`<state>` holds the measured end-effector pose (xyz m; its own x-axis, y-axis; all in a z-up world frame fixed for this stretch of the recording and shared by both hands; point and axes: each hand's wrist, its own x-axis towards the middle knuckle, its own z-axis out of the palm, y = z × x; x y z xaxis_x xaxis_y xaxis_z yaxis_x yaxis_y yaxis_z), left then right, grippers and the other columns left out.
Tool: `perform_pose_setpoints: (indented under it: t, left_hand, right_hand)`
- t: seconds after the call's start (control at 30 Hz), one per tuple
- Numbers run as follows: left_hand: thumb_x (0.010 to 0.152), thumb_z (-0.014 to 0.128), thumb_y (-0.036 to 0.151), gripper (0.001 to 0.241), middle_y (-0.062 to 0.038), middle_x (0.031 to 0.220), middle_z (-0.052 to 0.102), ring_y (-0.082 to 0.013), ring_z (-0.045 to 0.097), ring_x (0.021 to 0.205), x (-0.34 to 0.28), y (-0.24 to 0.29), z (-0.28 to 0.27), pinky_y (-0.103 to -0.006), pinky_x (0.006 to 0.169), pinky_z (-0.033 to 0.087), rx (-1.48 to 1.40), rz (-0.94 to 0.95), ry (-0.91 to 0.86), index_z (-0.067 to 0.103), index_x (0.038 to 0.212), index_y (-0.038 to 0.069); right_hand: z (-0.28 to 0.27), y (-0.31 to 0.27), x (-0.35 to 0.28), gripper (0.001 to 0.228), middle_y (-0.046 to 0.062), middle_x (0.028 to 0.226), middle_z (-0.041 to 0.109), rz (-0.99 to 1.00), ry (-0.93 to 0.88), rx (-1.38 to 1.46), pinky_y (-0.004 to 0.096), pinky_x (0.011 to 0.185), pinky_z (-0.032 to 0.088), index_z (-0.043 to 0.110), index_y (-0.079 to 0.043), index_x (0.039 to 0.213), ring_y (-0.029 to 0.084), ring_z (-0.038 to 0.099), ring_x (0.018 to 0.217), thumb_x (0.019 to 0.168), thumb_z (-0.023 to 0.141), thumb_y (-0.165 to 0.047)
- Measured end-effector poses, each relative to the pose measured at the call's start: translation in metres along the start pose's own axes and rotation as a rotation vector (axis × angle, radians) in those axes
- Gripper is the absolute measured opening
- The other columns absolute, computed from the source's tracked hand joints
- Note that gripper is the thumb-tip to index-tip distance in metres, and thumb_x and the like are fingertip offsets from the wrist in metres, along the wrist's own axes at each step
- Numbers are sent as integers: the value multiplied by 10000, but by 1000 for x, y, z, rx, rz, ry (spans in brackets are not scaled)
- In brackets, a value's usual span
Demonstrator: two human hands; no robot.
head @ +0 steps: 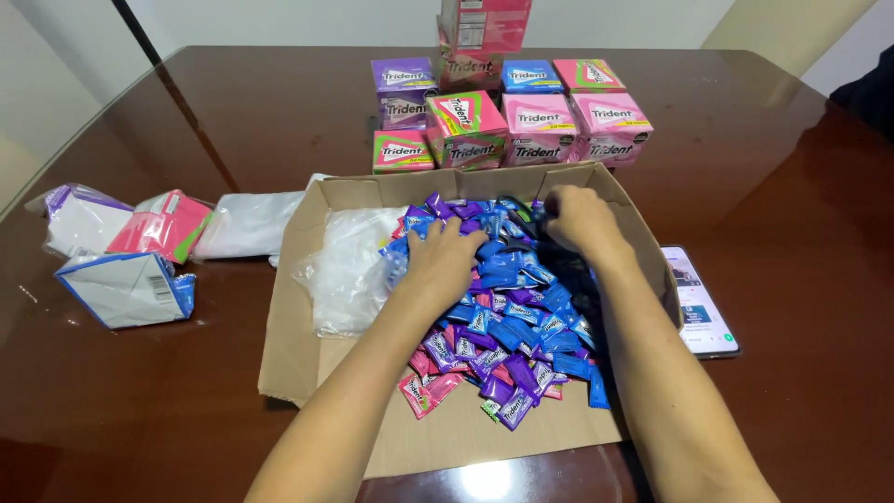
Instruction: Opening cardboard boxes of gum and emptying the individual packets into a larger container.
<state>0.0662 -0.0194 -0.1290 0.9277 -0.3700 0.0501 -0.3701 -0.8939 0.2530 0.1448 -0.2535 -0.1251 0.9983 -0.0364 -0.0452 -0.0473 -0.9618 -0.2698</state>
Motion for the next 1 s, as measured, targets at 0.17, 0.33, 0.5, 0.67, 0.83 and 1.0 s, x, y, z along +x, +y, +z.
perform_pose_setpoints:
  t: [0.17, 0.33, 0.5, 0.67, 0.83, 1.0]
  left_hand:
    - [839, 730, 602, 937, -289, 1628, 231, -512, 161, 1520, -60, 47, -101, -805, 1113, 127, -81, -63, -265, 343, 1585, 187]
    - [599, 941, 516, 1328, -239, 1706, -46, -492, 7, 1554, -69, 71, -108, -763, 1125, 209, 191, -132, -651, 180, 1643, 211]
    - [634, 900, 296, 849, -153, 1413, 384, -462, 432, 1278, -4, -9, -4, -668, 844, 519, 122, -2, -118, 540, 1401, 229]
    - [848, 733, 135, 459, -169, 1234, 543, -436, 587, 1118, -13, -12, -22, -616, 785, 579, 6, 15, 183, 602, 1288, 116]
    - [591, 969, 464, 1339, -292, 1656, 81, -551, 111, 1508, -62, 29, -89, -803, 1051, 262, 34, -86, -418, 147, 1630, 270]
    - [650, 929, 390, 1154, -254, 1639, 144, -507, 232, 1461, -45, 37, -57, -768, 953, 387, 171, -77, -426, 243, 1560, 210]
  right_hand:
    - [-90, -73, -102, 604, 162, 1321, 690, -84, -213, 70, 547, 1098, 471, 666, -176, 1339, 416, 575, 1315, 761, 782, -308]
    - [-29, -92, -95, 1255, 182, 1578, 368, -255, -476, -285, 641, 1092, 460, 368, -265, 1550, 485, 507, 1351, 506, 1047, -416]
    - [18, -61, -44, 734, 210, 1388, 510, -360, -186, -186, 595, 961, 555, 526, -192, 1430, 497, 642, 1173, 741, 753, -78]
    - [-25, -62, -61, 591, 270, 1213, 633, -497, 24, -33, 553, 1026, 500, 606, -14, 1308, 484, 626, 1172, 733, 745, -22]
    - [-87, -95, -128, 1074, 237, 1494, 505, -209, -456, -174, 610, 1136, 440, 427, -187, 1497, 495, 536, 1340, 607, 994, -382]
    - [-1, -79, -77, 1194, 215, 1447, 480, -280, -371, -312, 645, 938, 541, 428, -197, 1463, 510, 659, 1140, 475, 1036, -481]
